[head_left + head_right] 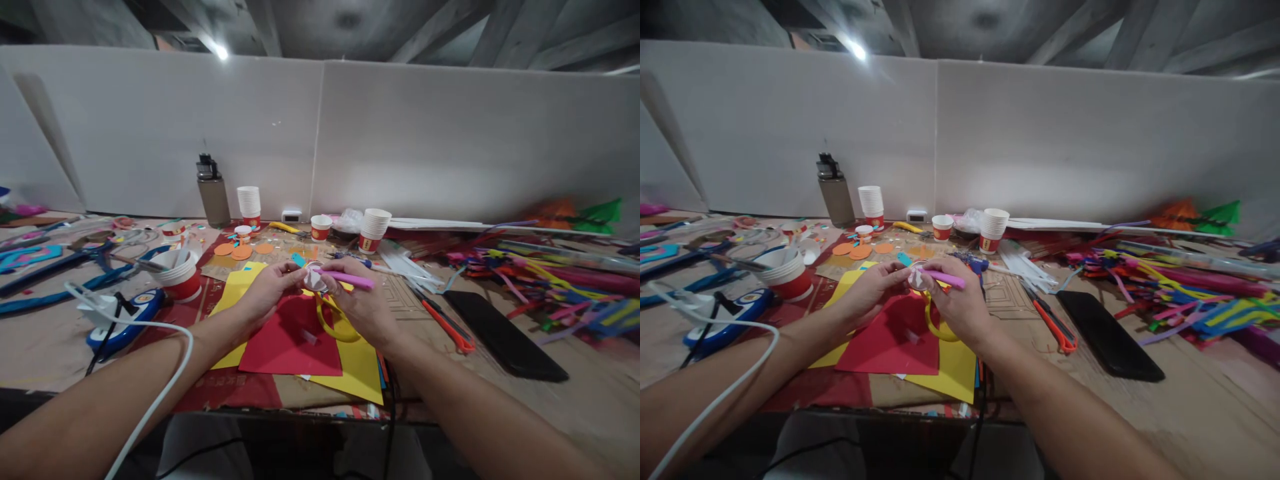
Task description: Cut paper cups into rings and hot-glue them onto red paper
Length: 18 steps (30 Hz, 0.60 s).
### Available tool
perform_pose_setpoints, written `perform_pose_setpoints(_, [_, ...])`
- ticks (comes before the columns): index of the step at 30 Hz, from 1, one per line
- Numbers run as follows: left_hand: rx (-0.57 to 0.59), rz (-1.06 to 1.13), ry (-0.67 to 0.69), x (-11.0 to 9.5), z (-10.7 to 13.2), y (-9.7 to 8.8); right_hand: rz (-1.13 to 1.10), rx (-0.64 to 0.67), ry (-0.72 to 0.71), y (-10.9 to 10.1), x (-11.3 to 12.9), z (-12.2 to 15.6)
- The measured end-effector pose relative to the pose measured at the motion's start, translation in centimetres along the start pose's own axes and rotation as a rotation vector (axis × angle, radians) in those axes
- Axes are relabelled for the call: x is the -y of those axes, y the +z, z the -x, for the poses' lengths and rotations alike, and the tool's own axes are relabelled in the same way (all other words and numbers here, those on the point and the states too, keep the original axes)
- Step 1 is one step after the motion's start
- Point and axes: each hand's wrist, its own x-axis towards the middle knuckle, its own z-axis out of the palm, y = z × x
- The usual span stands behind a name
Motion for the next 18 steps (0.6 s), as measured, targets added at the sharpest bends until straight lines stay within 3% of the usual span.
perform_pose_setpoints(18, [0.039, -0.041, 0.037, 0.68, -0.43, -0.73, -0.021, -0.003, 0.008, 0.16, 0.50, -0.21])
